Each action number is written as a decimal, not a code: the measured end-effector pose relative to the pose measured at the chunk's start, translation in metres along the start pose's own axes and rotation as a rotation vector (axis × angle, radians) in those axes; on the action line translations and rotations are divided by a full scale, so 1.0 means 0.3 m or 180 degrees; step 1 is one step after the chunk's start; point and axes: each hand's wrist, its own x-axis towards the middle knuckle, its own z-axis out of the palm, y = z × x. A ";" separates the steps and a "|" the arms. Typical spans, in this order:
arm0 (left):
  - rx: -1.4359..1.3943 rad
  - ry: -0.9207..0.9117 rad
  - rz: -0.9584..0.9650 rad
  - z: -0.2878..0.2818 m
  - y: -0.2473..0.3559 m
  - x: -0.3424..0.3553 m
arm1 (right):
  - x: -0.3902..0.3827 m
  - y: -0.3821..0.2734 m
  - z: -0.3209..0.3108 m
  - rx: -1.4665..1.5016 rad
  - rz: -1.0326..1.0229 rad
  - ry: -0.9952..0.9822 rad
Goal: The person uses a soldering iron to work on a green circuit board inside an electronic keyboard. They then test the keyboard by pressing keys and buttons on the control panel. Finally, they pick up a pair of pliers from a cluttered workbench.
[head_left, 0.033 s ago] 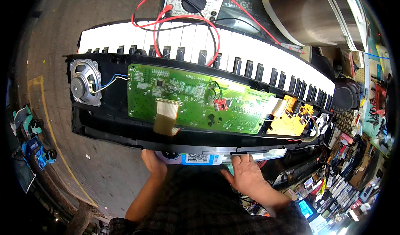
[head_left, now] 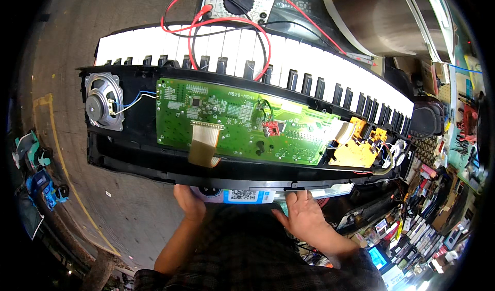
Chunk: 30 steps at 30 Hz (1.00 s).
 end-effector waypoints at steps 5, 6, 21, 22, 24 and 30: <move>0.0135 0.0148 0.0027 0.065 0.067 0.013 | 0.005 0.000 0.004 -0.0008 -0.0045 0.0038; 0.0186 0.0105 0.0020 0.053 0.063 0.010 | 0.006 -0.001 0.004 -0.0016 -0.0036 0.0013; -0.0400 0.0115 -0.0043 0.001 -0.056 -0.012 | 0.008 -0.010 0.001 -0.0150 0.0015 -0.0093; -0.0367 0.0058 0.0005 0.013 -0.036 -0.009 | 0.007 -0.010 0.004 -0.0163 -0.0008 -0.0054; -0.0298 -0.0056 0.0101 0.039 0.006 0.002 | 0.007 -0.015 0.000 -0.0166 0.0025 -0.0099; -0.0352 0.0020 0.0148 0.016 -0.023 0.002 | 0.009 -0.016 0.008 -0.0208 0.0040 -0.0090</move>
